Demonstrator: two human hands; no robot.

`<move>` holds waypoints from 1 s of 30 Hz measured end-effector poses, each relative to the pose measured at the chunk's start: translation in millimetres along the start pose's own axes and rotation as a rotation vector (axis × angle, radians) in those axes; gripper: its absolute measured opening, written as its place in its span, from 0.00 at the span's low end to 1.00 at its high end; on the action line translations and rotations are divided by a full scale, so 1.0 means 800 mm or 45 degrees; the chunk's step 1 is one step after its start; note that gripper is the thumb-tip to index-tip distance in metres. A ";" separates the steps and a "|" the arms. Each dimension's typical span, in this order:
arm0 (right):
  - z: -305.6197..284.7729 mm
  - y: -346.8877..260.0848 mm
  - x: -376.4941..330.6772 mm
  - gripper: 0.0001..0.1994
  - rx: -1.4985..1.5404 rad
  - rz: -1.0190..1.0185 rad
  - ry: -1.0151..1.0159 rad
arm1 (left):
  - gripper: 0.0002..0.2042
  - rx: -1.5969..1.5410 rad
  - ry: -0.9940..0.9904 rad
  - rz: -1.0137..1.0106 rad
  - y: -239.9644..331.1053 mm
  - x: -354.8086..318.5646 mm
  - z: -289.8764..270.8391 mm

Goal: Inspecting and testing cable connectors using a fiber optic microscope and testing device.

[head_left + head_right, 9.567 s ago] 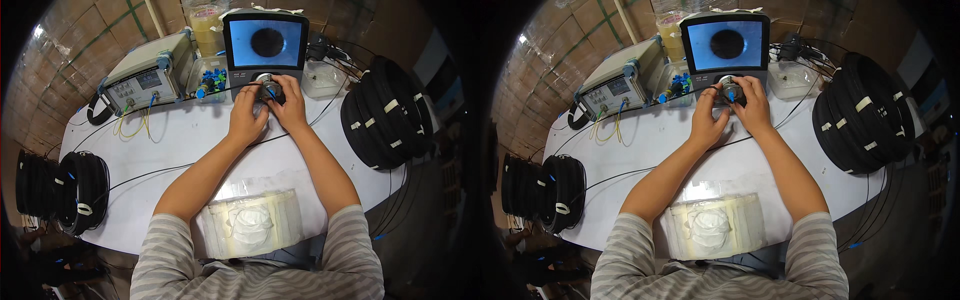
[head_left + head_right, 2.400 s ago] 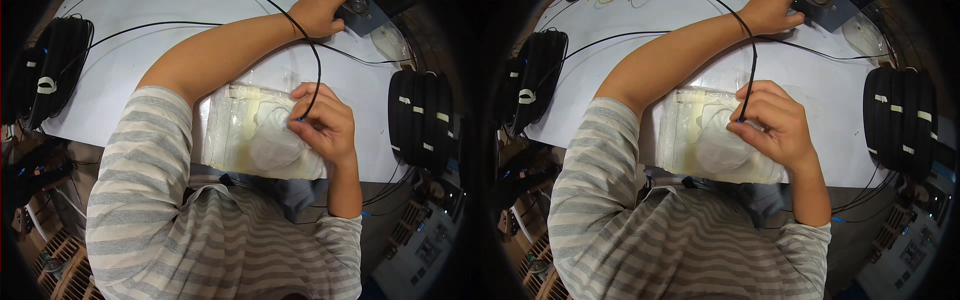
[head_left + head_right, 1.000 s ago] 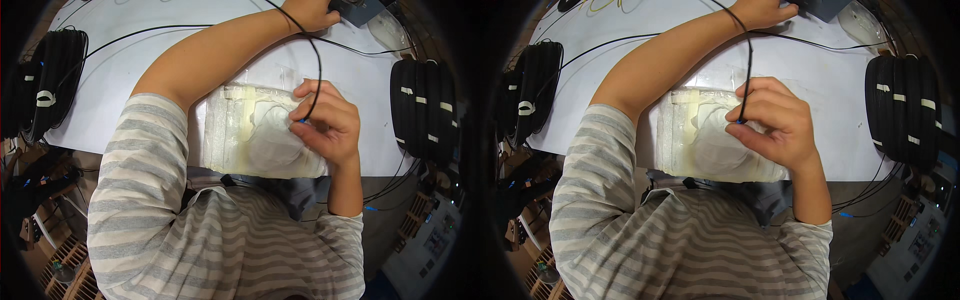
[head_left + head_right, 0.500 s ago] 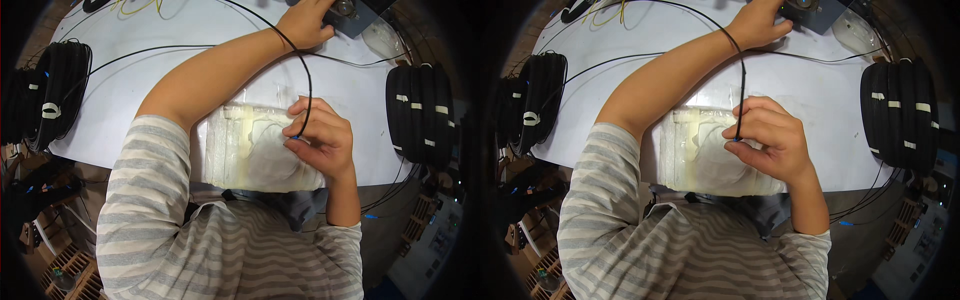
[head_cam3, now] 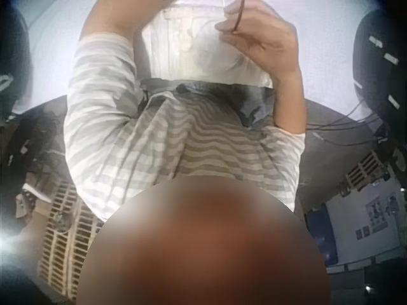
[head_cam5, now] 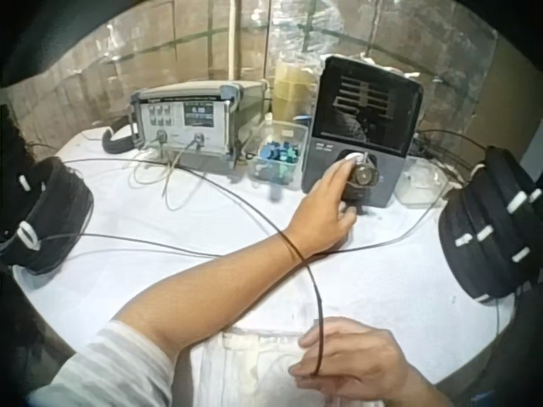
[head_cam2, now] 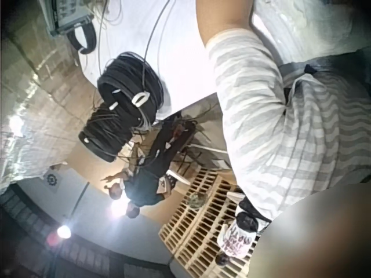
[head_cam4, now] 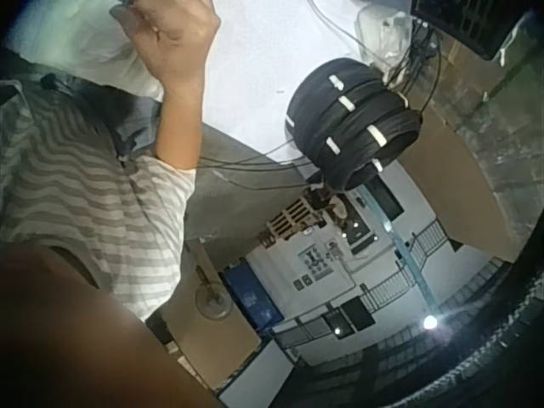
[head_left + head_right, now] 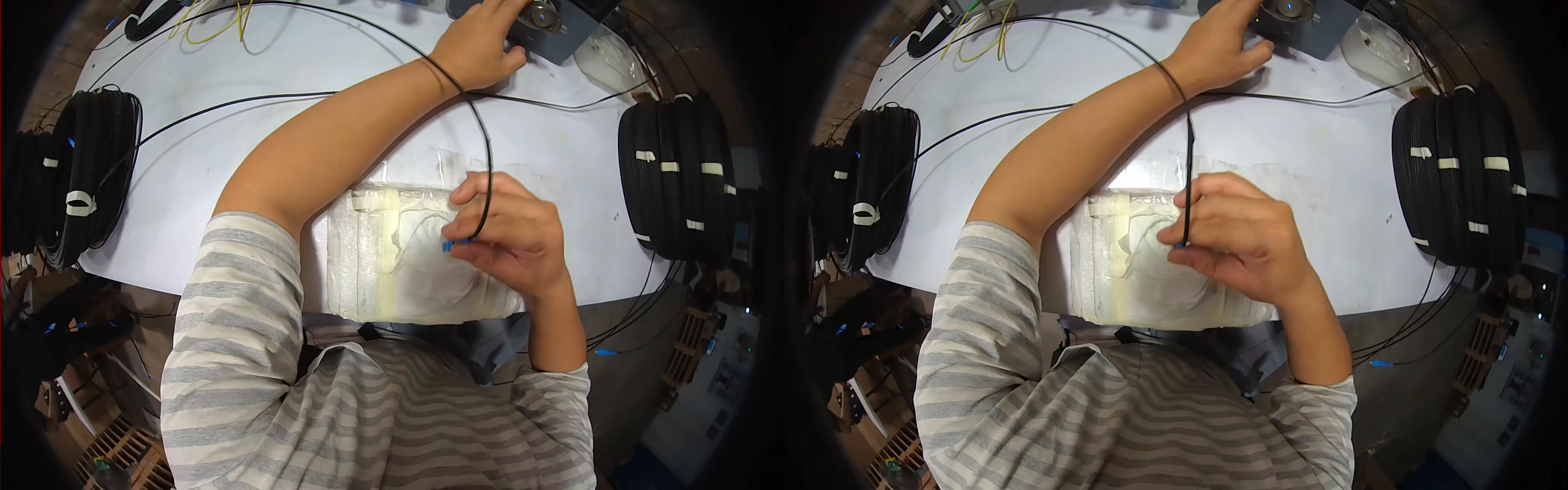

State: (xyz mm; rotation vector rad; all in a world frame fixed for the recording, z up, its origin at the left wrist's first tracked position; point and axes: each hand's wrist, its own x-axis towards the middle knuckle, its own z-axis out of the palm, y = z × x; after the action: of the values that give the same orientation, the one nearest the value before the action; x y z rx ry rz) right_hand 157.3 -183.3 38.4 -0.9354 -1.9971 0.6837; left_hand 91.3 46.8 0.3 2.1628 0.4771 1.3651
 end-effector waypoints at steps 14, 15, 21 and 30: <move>0.001 0.002 0.001 0.11 -0.035 -0.037 -0.012 | 0.41 -0.010 0.007 0.050 0.003 -0.001 0.001; 0.002 0.003 0.000 0.11 -0.090 -0.040 0.073 | 0.41 -0.007 0.006 0.049 0.002 0.000 0.000; 0.001 0.005 0.001 0.12 -0.080 -0.085 0.068 | 0.41 -0.035 -0.016 0.022 0.007 0.000 -0.001; 0.002 0.006 0.000 0.11 -0.159 -0.055 0.101 | 0.40 -0.008 0.008 0.030 0.002 -0.001 0.000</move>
State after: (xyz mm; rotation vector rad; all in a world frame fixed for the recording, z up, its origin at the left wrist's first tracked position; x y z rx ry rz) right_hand 157.9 -180.3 34.3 -0.9750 -2.0019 0.4950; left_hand 91.5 44.9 1.0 2.1663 0.4501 1.3846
